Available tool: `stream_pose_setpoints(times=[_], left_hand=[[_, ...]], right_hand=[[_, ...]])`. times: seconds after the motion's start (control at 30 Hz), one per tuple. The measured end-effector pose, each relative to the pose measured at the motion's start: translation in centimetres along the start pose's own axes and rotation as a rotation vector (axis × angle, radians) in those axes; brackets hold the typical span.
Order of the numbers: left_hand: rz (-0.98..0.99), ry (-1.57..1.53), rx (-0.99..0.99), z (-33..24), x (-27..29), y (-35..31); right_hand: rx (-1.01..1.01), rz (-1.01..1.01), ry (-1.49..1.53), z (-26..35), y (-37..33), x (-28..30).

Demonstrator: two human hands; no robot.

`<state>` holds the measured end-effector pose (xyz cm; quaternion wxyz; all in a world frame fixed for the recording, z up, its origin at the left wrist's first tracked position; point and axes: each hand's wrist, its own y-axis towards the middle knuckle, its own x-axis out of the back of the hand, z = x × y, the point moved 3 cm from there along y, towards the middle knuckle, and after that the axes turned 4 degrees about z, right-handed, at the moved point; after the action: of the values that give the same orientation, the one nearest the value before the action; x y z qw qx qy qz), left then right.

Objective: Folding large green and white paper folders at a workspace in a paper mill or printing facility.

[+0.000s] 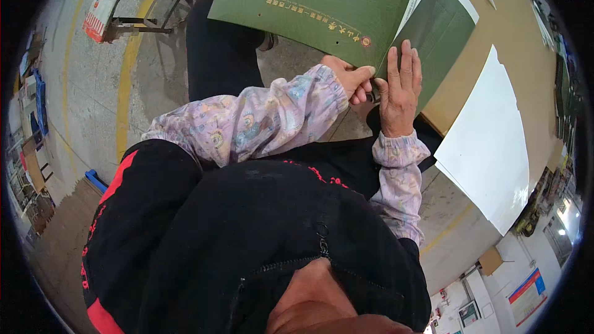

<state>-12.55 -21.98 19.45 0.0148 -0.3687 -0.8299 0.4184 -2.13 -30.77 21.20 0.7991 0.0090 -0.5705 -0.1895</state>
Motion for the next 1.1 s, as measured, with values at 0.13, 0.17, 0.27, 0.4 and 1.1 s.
stream_pose_setpoints(times=[0.13, 0.17, 0.27, 0.4, 1.1], left_hand=[[-0.013, -0.034, -0.020, 0.3, 0.2, 0.1], [-0.016, -0.033, -0.014, 0.4, 0.2, 0.2], [-0.017, -0.025, 0.021, 0.4, 0.3, 0.2], [0.012, 0.031, 0.028, 0.7, 0.5, 0.5], [0.041, 0.055, 0.017, 0.9, 0.9, 0.4]], right_hand=[[-0.015, 0.047, -0.014, 0.0, -0.1, -0.2], [-0.011, 0.048, -0.011, 0.0, -0.1, -0.3], [0.000, 0.048, -0.010, 0.1, 0.0, -0.3], [-0.003, 0.076, -0.044, 0.2, -0.1, -0.2], [0.104, 0.181, 0.064, -1.7, 2.3, 0.0]])
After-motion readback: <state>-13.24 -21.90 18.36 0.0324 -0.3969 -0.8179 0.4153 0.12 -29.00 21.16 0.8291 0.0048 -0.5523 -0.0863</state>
